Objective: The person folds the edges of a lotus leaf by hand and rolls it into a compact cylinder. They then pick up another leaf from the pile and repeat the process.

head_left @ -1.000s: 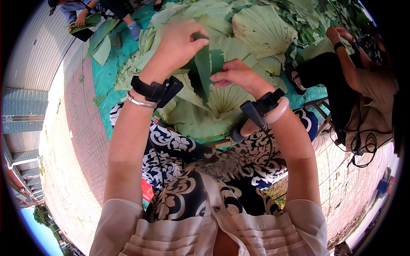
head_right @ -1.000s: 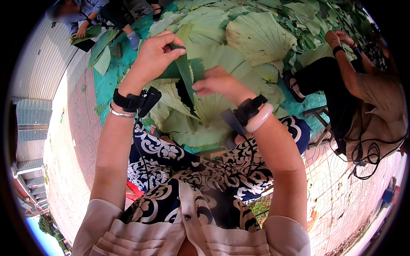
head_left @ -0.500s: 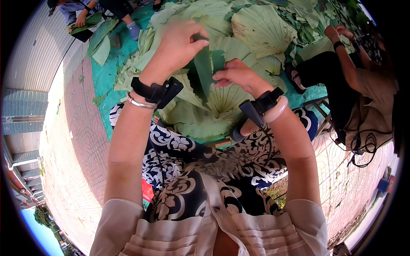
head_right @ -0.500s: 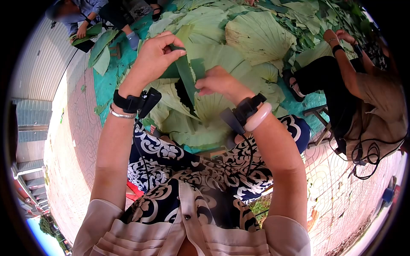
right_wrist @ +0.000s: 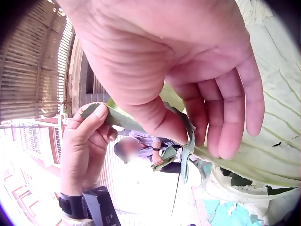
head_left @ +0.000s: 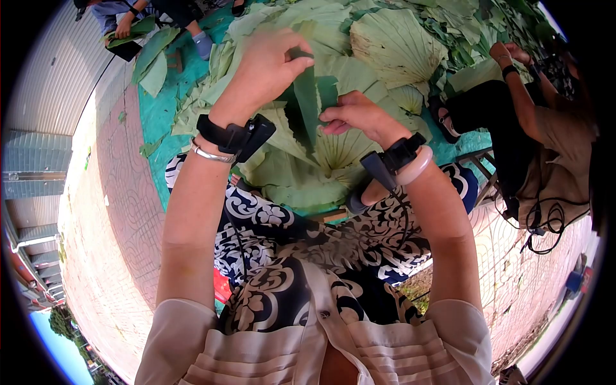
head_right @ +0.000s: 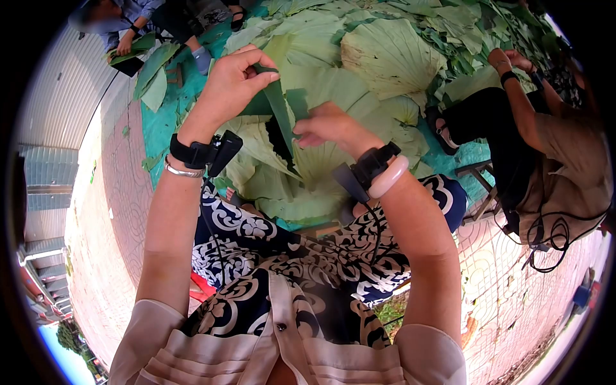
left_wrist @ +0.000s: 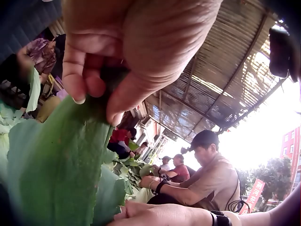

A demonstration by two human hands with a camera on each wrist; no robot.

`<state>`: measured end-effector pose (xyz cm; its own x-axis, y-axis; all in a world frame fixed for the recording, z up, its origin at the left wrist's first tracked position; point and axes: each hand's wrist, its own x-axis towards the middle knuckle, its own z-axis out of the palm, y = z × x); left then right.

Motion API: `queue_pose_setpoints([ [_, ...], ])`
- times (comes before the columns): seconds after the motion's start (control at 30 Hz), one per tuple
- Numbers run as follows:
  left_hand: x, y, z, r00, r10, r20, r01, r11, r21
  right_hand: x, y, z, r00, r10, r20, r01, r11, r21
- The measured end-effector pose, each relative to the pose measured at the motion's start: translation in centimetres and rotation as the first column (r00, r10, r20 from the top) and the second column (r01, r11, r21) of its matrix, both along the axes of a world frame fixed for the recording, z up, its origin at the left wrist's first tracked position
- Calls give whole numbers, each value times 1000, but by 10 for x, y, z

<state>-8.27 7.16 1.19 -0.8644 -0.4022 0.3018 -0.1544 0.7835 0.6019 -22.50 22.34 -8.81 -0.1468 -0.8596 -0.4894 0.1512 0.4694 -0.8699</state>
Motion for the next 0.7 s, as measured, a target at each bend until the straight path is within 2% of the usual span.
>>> queue_pose_setpoints([
  [0.27, 0, 1, -1, 1000, 5, -7, -5, 1000, 0, 1, 0, 4, 990, 132, -39, -132, 991, 10],
  [0.7, 0, -2, -2, 1000, -5, -21, 4, 1000, -15, 0, -1, -3, 995, 96, -1, -96, 995, 6],
])
